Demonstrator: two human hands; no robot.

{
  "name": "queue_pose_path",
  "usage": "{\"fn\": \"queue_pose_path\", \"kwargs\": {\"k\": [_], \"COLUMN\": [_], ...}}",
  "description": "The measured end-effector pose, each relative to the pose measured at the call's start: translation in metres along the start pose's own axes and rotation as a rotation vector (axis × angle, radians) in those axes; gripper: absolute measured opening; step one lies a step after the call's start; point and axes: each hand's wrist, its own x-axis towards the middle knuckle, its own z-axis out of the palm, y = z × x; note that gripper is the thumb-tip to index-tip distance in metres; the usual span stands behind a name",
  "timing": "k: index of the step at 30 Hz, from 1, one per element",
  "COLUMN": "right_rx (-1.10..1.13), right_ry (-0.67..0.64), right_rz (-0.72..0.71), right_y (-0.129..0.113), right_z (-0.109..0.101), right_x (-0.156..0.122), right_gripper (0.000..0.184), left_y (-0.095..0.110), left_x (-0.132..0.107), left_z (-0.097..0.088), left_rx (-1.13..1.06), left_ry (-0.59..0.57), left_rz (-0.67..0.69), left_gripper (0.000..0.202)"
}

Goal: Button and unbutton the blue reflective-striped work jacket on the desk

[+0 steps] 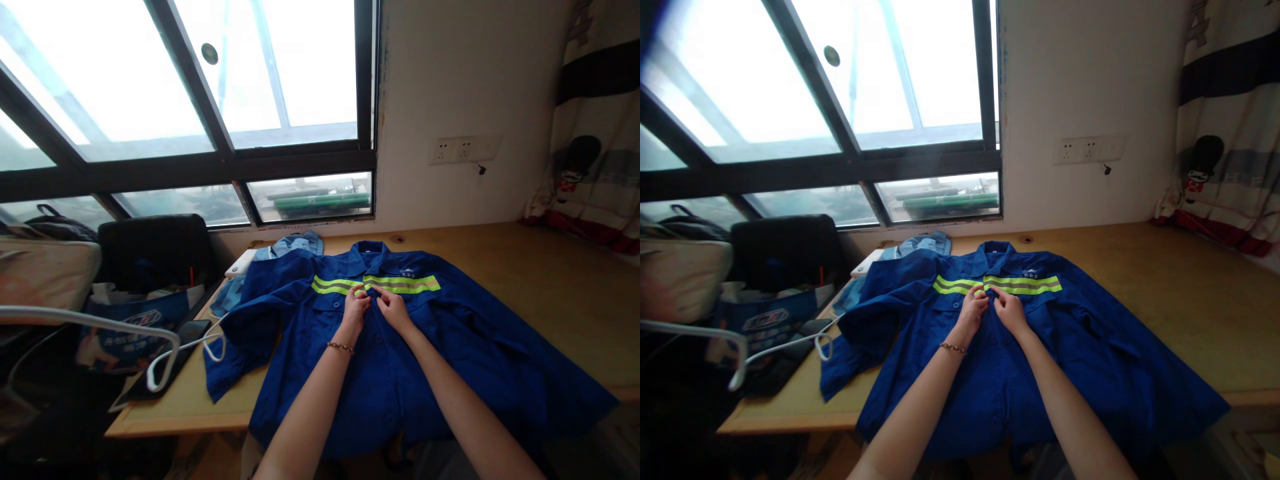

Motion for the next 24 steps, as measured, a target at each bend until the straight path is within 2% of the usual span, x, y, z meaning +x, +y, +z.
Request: {"fn": "queue_pose_path", "kwargs": {"k": [5, 10, 12, 15, 20, 22, 24], "right_rx": [-0.153, -0.345, -0.295, -0.068, 0.261, 0.232, 0.040], "right_ry": [-0.047, -0.047, -0.043, -0.039, 0.062, 0.065, 0.005], "right_rz": [-0.034, -0.002, -0.001, 0.013, 0.162, 0.190, 0.175], "right_y": [0.001, 0.000, 0.002, 0.005, 0.007, 0.003, -0.003], "right_z": [-0.002, -0.004, -0.002, -0.001, -0.010, -0.015, -0.018], "right_x": [-0.002, -0.006, -0.006, -0.001, 0.008, 0.005, -0.005], "right_gripper": [0.040, 0.039, 0.038, 0.038, 0.036, 0.030, 0.020], "left_y": [-0.005, -0.008, -0.008, -0.005, -0.005, -0.006, -0.008], "left_x": [0.004, 0.005, 0.004, 0.004, 0.007, 0.012, 0.020], "left_z": [-0.003, -0.003, -0.003, -0.003, -0.005, -0.006, -0.007], "left_rx": [0.020, 0.025, 0.022, 0.033, 0.118, 0.179, 0.241], "left_ry": [-0.014, -0.012, -0.020, -0.049, -0.161, -0.190, -0.180], "left_rz": [0.033, 0.069, 0.075, 0.062, 0.095, 0.140, 0.185], "left_gripper": [0.049, 0.047, 0.048, 0.050, 0.054, 0.054, 0.052]}}
